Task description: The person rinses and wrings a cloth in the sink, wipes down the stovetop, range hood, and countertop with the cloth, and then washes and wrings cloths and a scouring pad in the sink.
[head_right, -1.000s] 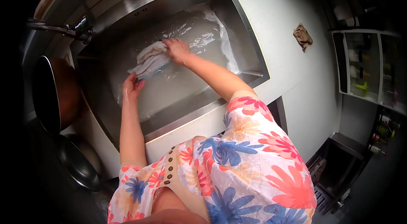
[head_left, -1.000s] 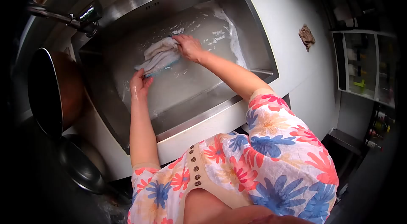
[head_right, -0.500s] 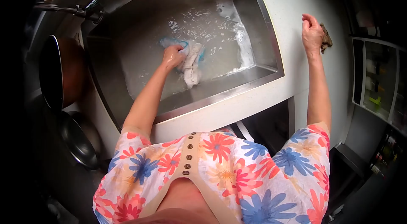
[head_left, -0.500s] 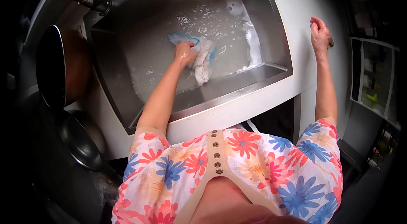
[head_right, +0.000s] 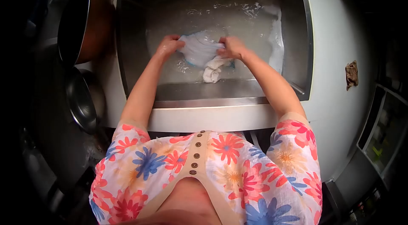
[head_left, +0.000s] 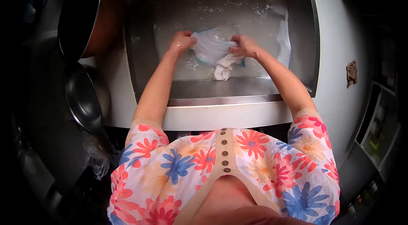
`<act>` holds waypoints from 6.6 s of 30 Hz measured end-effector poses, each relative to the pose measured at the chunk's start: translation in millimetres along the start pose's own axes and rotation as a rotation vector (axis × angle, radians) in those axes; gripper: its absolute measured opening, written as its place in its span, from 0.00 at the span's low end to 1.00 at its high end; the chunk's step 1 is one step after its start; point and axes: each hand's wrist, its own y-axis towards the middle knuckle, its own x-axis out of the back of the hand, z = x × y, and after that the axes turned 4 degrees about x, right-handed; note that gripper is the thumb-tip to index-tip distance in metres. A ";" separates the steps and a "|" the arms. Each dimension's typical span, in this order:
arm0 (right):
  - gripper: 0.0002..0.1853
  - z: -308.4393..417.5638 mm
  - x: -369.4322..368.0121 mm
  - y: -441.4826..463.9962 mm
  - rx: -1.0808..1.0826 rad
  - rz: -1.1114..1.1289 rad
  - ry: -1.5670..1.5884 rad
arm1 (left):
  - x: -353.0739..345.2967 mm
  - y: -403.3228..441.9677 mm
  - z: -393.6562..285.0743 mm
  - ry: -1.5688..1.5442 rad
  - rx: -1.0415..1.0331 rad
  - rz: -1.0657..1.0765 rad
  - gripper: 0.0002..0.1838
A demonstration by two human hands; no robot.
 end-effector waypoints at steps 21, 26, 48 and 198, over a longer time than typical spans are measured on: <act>0.16 1.1 -43.0 87.7 -0.144 -0.475 -0.108 | 40.2 -36.5 12.1 -0.778 0.303 -0.068 0.32; 0.11 105.4 -12.7 73.4 0.036 -0.564 -0.290 | 32.3 -32.8 -7.3 -0.915 0.342 -0.011 0.33; 0.31 80.3 -75.0 109.3 0.074 -0.445 -0.200 | 10.6 2.8 34.9 -0.295 -0.043 -0.519 0.26; 0.21 70.5 -14.4 -22.1 -0.537 -1.064 0.817 | -84.2 -84.3 -102.2 1.025 -0.710 -0.079 0.26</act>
